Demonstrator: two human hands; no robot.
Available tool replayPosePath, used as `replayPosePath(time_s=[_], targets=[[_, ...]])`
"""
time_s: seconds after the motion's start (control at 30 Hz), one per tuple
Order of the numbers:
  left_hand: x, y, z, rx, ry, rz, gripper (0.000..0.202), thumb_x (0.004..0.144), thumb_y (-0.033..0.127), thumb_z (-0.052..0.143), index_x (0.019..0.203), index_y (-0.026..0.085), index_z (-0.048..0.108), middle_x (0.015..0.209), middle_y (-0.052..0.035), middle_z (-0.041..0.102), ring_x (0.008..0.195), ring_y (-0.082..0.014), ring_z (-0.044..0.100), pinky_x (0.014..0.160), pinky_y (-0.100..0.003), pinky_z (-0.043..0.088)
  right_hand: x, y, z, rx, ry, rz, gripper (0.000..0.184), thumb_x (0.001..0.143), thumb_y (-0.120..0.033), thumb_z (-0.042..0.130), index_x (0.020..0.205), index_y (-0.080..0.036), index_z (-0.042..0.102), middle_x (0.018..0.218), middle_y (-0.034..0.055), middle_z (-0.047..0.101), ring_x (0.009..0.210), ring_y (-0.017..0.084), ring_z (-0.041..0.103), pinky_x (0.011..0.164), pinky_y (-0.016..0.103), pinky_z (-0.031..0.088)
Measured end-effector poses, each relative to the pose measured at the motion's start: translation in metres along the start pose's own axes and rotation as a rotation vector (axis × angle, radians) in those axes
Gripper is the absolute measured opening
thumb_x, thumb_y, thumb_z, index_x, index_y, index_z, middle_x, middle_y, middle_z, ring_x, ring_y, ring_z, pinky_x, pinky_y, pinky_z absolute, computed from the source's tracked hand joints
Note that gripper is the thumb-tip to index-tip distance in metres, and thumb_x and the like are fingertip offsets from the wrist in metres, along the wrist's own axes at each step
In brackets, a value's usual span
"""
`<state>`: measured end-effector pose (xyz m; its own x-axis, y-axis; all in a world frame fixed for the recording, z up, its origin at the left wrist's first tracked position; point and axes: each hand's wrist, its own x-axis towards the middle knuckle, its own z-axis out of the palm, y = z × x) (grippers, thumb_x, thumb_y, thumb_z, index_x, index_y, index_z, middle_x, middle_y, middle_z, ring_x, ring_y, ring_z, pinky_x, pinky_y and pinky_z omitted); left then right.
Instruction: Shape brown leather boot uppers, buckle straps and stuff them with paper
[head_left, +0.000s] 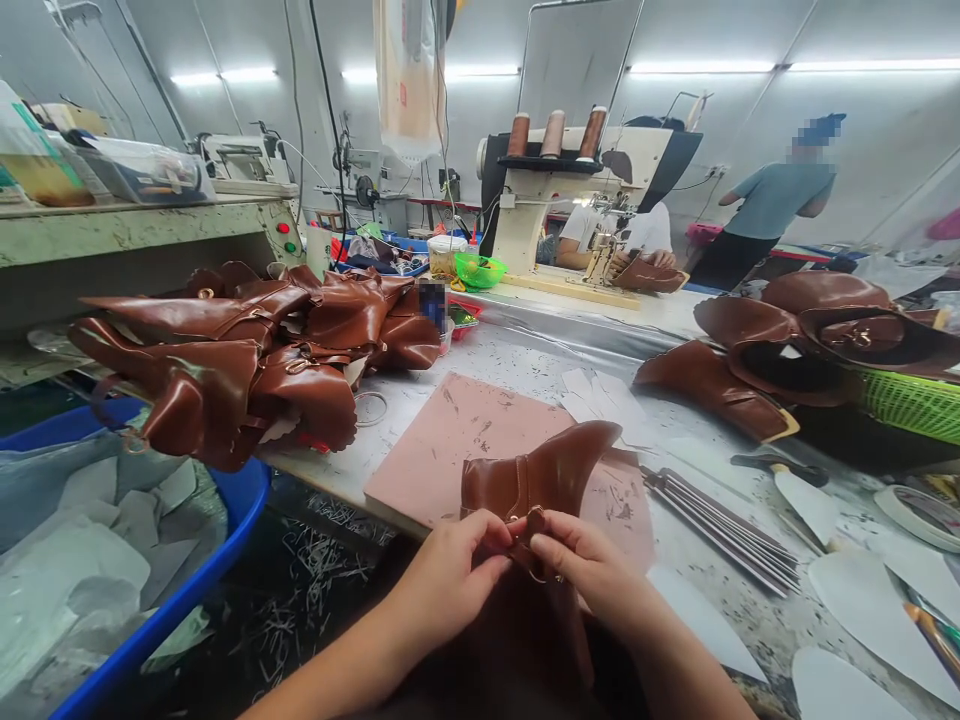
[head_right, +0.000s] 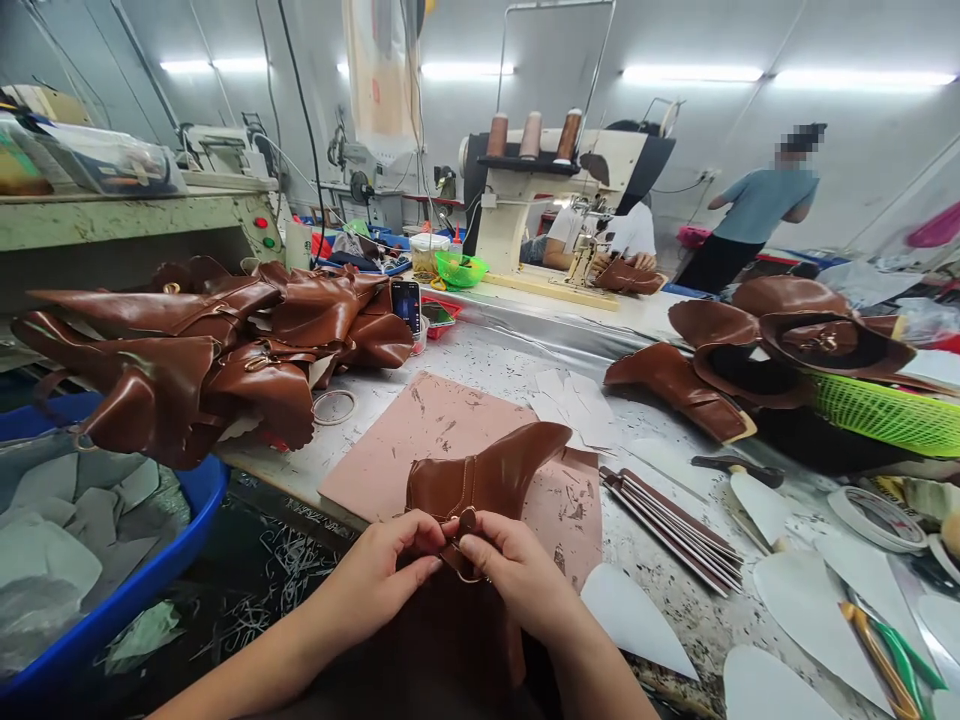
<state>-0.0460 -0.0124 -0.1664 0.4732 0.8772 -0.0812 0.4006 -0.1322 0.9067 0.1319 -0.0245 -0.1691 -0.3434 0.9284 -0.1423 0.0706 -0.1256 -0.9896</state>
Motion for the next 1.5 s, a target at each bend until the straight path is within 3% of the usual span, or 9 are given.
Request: replayPosePath(time_s=[0.27, 0.5, 0.67, 0.8, 0.9, 1.07, 1.2, 1.3, 1.5], targets=[[0.006, -0.005, 0.004, -0.378, -0.022, -0.162, 0.011, 0.068, 0.02, 0.06, 0.078, 0.014, 0.062, 0.081, -0.0044, 0.066, 0.079, -0.0187, 0.059, 0.074, -0.029, 0.044, 0.001, 0.004, 0.011, -0.103, 0.217, -0.089, 0.028, 0.081, -0.041, 0.054, 0.085, -0.018, 0.067, 0.074, 0.0027, 0.062, 0.067, 0.015, 0.055, 0.061, 0.026, 0.045], [0.007, -0.009, 0.007, -0.208, -0.03, -0.158, 0.009, 0.069, 0.023, 0.059, 0.07, 0.015, 0.063, 0.066, -0.0006, 0.063, 0.067, -0.0167, 0.055, 0.066, -0.027, 0.042, 0.001, 0.015, 0.022, -0.135, 0.38, -0.105, 0.034, 0.082, -0.047, 0.051, 0.075, -0.016, 0.064, 0.068, 0.0032, 0.059, 0.06, 0.015, 0.052, 0.051, 0.024, 0.043], [0.005, -0.003, -0.004, -0.022, -0.011, 0.082, 0.014, 0.076, 0.019, 0.056, 0.081, 0.019, 0.069, 0.086, -0.0029, 0.066, 0.083, -0.0177, 0.059, 0.078, -0.027, 0.044, 0.001, 0.008, 0.012, -0.244, 0.393, -0.154, 0.026, 0.079, -0.04, 0.056, 0.09, -0.018, 0.064, 0.076, 0.0037, 0.063, 0.068, 0.018, 0.058, 0.059, 0.028, 0.05], [0.013, -0.001, -0.023, 0.082, 0.195, 0.211, 0.016, 0.081, 0.023, 0.051, 0.087, 0.02, 0.066, 0.093, -0.0049, 0.063, 0.084, -0.0177, 0.059, 0.077, -0.028, 0.047, -0.003, 0.005, -0.012, -0.335, 0.58, -0.352, 0.028, 0.078, -0.039, 0.058, 0.099, -0.021, 0.062, 0.09, 0.0057, 0.064, 0.084, 0.021, 0.061, 0.075, 0.035, 0.052], [0.033, 0.0, -0.04, 0.218, 0.282, 0.283, 0.017, 0.079, 0.023, 0.054, 0.092, 0.021, 0.064, 0.105, -0.0065, 0.061, 0.096, -0.0213, 0.057, 0.086, -0.033, 0.045, -0.009, 0.007, -0.025, -0.365, 0.673, -0.344, 0.026, 0.079, -0.04, 0.057, 0.098, -0.022, 0.061, 0.094, 0.0066, 0.064, 0.089, 0.022, 0.061, 0.08, 0.037, 0.051], [0.096, 0.003, -0.06, 0.207, -0.028, 0.2, 0.071, 0.06, 0.034, 0.075, 0.125, 0.02, 0.049, 0.143, -0.0108, 0.035, 0.134, -0.031, 0.022, 0.109, -0.043, 0.014, -0.015, 0.007, -0.027, -0.202, 0.812, -0.283, 0.024, 0.079, -0.041, 0.058, 0.094, -0.022, 0.062, 0.096, 0.0063, 0.065, 0.092, 0.022, 0.06, 0.083, 0.035, 0.049], [0.131, -0.003, -0.065, 0.089, -0.115, 0.108, 0.06, 0.044, 0.032, 0.082, 0.1, 0.021, 0.065, 0.108, -0.0079, 0.066, 0.107, -0.032, 0.055, 0.093, -0.038, 0.039, -0.018, 0.004, -0.026, -0.188, 0.826, -0.305, 0.023, 0.078, -0.041, 0.059, 0.091, -0.022, 0.063, 0.091, 0.0051, 0.066, 0.086, 0.021, 0.061, 0.081, 0.035, 0.049], [0.138, -0.007, -0.068, -0.015, 0.049, 0.056, 0.045, 0.044, 0.034, 0.082, 0.083, 0.018, 0.066, 0.081, -0.004, 0.069, 0.087, -0.0289, 0.062, 0.079, -0.035, 0.046, -0.024, 0.002, -0.027, -0.258, 0.841, -0.344, 0.019, 0.079, -0.039, 0.057, 0.088, -0.023, 0.063, 0.084, 0.0043, 0.065, 0.081, 0.021, 0.061, 0.078, 0.034, 0.05], [0.114, 0.005, -0.044, -0.374, 0.547, -0.001, 0.051, 0.09, 0.049, 0.024, 0.123, 0.014, 0.04, 0.121, -0.0144, 0.056, 0.098, -0.0201, 0.06, 0.075, -0.03, 0.048, -0.022, -0.002, -0.011, -0.61, 0.697, -0.553, 0.018, 0.085, -0.033, 0.051, 0.098, -0.025, 0.06, 0.087, 0.0051, 0.066, 0.069, 0.017, 0.062, 0.058, 0.026, 0.051]])
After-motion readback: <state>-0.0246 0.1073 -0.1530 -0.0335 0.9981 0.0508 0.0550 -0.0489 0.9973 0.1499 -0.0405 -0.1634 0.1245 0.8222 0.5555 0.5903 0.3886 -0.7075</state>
